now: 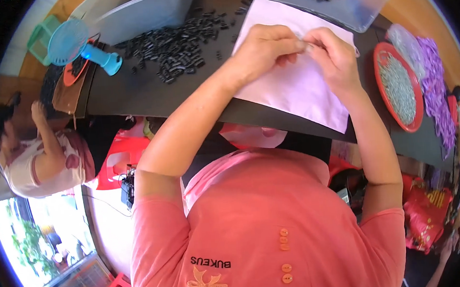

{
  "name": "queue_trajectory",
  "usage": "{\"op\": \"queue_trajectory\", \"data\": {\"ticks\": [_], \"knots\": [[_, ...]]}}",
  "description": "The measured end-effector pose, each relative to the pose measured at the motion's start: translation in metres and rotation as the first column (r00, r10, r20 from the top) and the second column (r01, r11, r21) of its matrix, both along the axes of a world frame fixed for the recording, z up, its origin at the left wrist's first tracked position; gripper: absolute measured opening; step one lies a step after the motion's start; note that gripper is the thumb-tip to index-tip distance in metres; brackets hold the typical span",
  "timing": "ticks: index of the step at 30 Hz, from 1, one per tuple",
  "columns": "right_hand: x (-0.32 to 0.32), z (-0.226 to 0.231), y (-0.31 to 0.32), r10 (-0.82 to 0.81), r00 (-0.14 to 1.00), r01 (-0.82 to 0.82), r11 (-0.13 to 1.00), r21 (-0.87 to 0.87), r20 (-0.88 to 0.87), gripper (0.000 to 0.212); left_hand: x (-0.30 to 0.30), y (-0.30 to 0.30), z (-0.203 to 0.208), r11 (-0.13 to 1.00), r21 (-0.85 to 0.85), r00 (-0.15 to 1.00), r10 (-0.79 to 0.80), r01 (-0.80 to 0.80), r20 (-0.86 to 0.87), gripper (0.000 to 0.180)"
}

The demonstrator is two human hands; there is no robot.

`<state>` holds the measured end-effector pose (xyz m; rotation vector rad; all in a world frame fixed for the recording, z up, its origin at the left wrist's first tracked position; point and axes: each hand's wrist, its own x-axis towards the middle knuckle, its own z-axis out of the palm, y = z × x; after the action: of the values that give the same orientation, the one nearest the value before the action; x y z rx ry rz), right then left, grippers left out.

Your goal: The person assembles plastic buckle components by hand by repeatedly picking up plastic pieces and inserting small metal pins into them over a cloth.

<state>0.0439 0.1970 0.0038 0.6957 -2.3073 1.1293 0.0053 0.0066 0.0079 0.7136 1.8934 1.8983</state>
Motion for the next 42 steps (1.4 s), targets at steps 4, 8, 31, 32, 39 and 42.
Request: {"op": "queue_trajectory", "data": {"ticks": [4, 8, 31, 32, 39, 42], "knots": [[0.004, 0.005, -0.008, 0.043, 0.996, -0.04, 0.999, -0.035, 0.081, 0.011, -0.001, -0.006, 0.002, 0.998, 0.065, 0.997, 0.011, -0.016, 0.078, 0.019], [0.004, 0.002, -0.012, 0.114, 0.961, -0.041, 0.959, -0.281, 0.251, 0.014, -0.001, -0.009, 0.001, 0.996, 0.082, 0.996, 0.023, -0.03, 0.085, 0.02], [0.006, -0.001, -0.005, 0.262, 0.907, -0.131, 0.919, -0.373, 0.328, 0.011, -0.012, -0.108, -0.011, 0.679, -0.449, 0.411, -0.232, -0.581, -0.882, 0.017], [0.006, 0.0, -0.005, 0.251, 0.911, -0.123, 0.923, -0.365, 0.328, 0.01, -0.013, -0.107, -0.012, 0.682, -0.45, 0.417, -0.228, -0.577, -0.88, 0.016], [0.006, 0.0, -0.006, 0.204, 0.92, -0.078, 0.931, -0.356, 0.333, 0.01, 0.006, -0.077, -0.005, 0.907, -0.199, 0.886, 0.283, -0.372, -0.367, 0.012], [0.005, 0.001, -0.006, 0.203, 0.928, -0.098, 0.942, -0.322, 0.311, 0.012, 0.019, -0.053, -0.004, 0.972, -0.025, 0.972, 0.235, -0.235, -0.025, 0.012]]}}
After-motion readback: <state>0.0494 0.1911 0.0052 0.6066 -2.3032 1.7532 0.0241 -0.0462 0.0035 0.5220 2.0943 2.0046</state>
